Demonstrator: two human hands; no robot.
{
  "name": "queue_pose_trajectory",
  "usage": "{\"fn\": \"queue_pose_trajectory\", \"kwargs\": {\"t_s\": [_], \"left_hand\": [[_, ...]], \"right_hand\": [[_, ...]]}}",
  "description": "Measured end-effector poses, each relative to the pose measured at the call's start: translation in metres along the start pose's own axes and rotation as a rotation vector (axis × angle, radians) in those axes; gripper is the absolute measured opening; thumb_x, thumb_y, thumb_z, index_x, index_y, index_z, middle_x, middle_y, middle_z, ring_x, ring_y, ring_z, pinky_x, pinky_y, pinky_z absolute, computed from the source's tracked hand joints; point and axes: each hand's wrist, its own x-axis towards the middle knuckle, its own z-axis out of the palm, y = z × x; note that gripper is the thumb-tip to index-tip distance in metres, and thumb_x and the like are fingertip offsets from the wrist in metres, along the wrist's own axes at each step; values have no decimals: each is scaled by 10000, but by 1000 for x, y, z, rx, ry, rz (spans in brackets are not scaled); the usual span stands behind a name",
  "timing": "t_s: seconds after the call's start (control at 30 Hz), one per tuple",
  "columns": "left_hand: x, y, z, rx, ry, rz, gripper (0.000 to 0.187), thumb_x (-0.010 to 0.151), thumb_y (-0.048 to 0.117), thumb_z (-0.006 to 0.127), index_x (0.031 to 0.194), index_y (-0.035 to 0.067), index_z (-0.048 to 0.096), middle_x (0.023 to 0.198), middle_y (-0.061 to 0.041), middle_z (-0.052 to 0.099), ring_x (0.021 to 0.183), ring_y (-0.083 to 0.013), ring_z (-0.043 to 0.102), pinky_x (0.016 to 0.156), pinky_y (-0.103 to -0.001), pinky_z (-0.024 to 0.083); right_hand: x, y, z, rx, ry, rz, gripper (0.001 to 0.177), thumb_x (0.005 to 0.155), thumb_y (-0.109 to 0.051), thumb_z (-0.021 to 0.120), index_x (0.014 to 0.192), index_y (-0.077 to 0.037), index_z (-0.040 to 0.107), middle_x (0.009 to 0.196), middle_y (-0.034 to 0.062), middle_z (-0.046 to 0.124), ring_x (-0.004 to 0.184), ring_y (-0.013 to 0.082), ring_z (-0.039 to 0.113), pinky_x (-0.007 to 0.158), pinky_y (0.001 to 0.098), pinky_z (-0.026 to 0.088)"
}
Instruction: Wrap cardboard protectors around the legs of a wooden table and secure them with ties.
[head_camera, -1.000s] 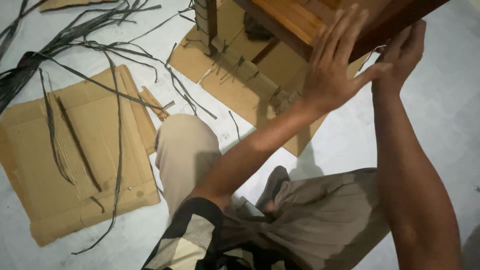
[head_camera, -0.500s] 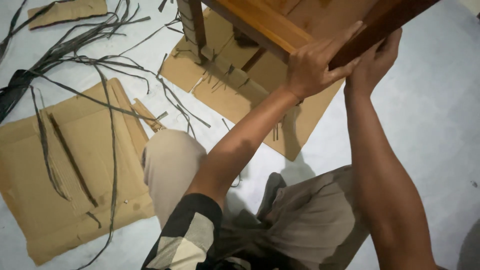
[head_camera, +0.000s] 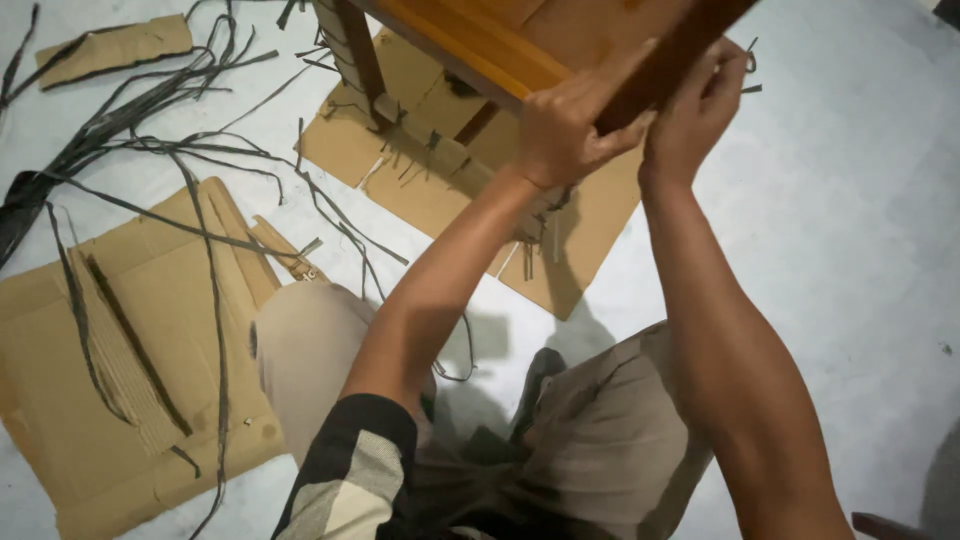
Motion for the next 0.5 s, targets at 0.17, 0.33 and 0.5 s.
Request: {"fn": "queue_pose_trajectory", "kwargs": {"t_s": [0.17, 0.33, 0.5], "left_hand": [[23, 0, -44, -148, 55, 78, 320, 881, 315, 784, 1069, 84, 670, 922, -16, 687, 712, -165, 662, 586, -304, 504], [21, -19, -82, -187, -35, 102, 352, 913, 289, 743, 1064, -29, 726, 912, -107, 773, 697, -205, 692, 595, -325, 537], [11, -56, -107, -64, -131, 135, 419, 959, 326, 670, 985, -90, 711, 985, -199, 747, 714, -268, 667, 631, -367, 558]], "right_hand": [[-7, -19, 17, 112, -15, 151, 335, 1092, -435, 452, 1131, -115, 545, 900, 6, 574, 746, 100, 514, 664, 278, 431], [-15, -32, 29, 270, -82, 251, 296, 1100, -379, 481, 1212, -110, 536, 830, 22, 613, 674, 109, 586, 633, 257, 487], [-8, -41, 21, 283, -415, 258, 314, 1143, -356, 386, 1329, -121, 481, 1026, 120, 740, 721, 125, 623, 672, 248, 507]]}}
